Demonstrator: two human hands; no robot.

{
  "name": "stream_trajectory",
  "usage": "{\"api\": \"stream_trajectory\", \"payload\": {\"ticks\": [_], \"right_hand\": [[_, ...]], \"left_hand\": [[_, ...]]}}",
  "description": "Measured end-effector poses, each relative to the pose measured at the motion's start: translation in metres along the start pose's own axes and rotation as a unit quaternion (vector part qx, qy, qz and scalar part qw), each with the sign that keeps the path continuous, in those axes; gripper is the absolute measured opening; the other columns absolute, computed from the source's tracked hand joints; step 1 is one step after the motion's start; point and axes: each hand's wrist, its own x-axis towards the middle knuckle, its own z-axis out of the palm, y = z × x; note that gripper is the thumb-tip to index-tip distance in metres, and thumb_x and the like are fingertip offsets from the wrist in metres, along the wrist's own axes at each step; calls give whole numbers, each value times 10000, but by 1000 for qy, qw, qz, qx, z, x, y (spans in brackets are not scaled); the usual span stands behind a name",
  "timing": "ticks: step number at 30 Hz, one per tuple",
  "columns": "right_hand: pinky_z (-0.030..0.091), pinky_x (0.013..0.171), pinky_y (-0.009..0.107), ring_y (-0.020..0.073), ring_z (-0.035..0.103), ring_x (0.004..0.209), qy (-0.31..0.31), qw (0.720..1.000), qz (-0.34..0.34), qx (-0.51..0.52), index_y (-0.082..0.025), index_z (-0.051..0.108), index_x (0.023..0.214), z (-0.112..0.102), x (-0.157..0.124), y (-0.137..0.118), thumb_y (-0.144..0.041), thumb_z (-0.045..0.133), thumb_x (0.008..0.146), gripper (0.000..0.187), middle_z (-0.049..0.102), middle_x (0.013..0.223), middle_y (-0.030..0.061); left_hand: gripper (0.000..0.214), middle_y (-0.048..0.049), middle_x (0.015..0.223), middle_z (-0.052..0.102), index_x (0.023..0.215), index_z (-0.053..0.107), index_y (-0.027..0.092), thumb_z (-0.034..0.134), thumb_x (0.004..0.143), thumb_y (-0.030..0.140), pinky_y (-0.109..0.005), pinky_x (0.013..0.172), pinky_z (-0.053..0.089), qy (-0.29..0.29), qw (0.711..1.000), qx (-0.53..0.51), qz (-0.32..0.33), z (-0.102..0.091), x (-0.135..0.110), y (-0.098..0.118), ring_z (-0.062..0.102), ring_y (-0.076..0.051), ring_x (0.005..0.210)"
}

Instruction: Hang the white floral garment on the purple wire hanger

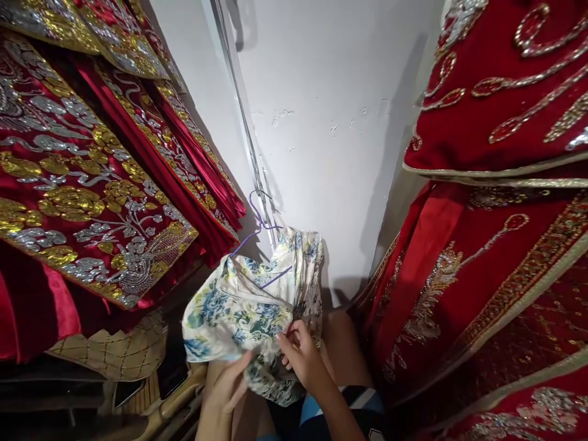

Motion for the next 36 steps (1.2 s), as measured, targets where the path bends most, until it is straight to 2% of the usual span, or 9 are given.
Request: {"api": "stream_trajectory", "payload": {"ticks": [6, 12, 19, 24, 28, 30, 32, 34, 36], "right_hand": [[430, 460, 251, 139, 562, 519, 34, 999, 19, -12, -236, 443, 1051, 7, 11, 5, -705, 605, 794, 558, 574, 701, -38], [347, 466, 265, 141, 500, 489, -74, 996, 36, -38, -224, 510, 729, 5, 20, -9, -657, 566, 832, 448, 539, 563, -18], [335, 475, 253, 122, 470, 486, -44, 999, -5, -27, -213, 517, 714, 14, 16, -7, -505, 606, 821, 323, 553, 581, -27], [307, 455, 246, 106, 430, 416, 0, 997, 6, -80, -208, 486, 583, -4, 6, -12, -351, 594, 798, 279, 526, 444, -30], [281, 426, 240, 100, 408, 368, -5, 992, 29, -119, -192, 541, 560, -10, -1, -10, -340, 614, 772, 269, 554, 407, -14], [273, 411, 230, 91, 404, 355, -24, 991, 35, -124, -184, 556, 558, -4, -2, -5, -363, 618, 779, 291, 574, 417, -8], [254, 385, 220, 87, 403, 338, -52, 991, 46, -115, -178, 566, 574, 5, -1, 1, -390, 614, 794, 309, 573, 414, -12], [243, 363, 214, 88, 399, 317, -73, 991, 56, -97, -175, 579, 600, 12, 0, 4, -416, 604, 810, 320, 564, 404, -17], [252, 355, 214, 88, 397, 304, -74, 991, 62, -89, -170, 593, 618, 16, 3, 1, -431, 599, 816, 327, 576, 410, -12]], "left_hand": [[501, -129, 1204, 708, 1352, 574, 191, 644, 876, 331, -459, 1039, 501, 29, 992, -120, -17, 0, -1, 8, 645, -303, 1173], [530, -122, 1249, 688, 1356, 586, 207, 678, 850, 334, -446, 1075, 477, 20, 992, -118, -43, -10, -7, 15, 598, -319, 1237], [548, -103, 1312, 654, 1336, 585, 229, 708, 815, 345, -451, 1078, 476, 32, 993, -110, 0, -15, -2, 10, 568, -324, 1272], [459, -110, 1371, 592, 1290, 537, 219, 619, 852, 327, -442, 1121, 413, 198, 973, -55, 101, -28, 12, 9, 522, -293, 1319], [450, -89, 1457, 473, 1283, 463, 253, 571, 856, 341, -422, 1184, 298, 328, 899, 77, 279, -32, 15, -20, 413, -254, 1394], [465, -91, 1399, 510, 1247, 491, 260, 627, 809, 338, -408, 1178, 297, 276, 899, 149, 305, -23, 12, -41, 434, -267, 1363], [427, -94, 1253, 604, 1175, 559, 254, 672, 765, 298, -380, 1109, 380, 153, 928, 195, 278, -10, 9, -60, 537, -282, 1238], [276, -69, 1024, 666, 1040, 618, 254, 667, 770, 289, -344, 935, 489, 63, 945, 206, 246, 2, 7, -71, 629, -270, 1008], [72, -31, 797, 629, 853, 606, 254, 619, 819, 316, -312, 746, 503, 35, 946, 212, 241, 9, 9, -76, 617, -234, 786]]}}
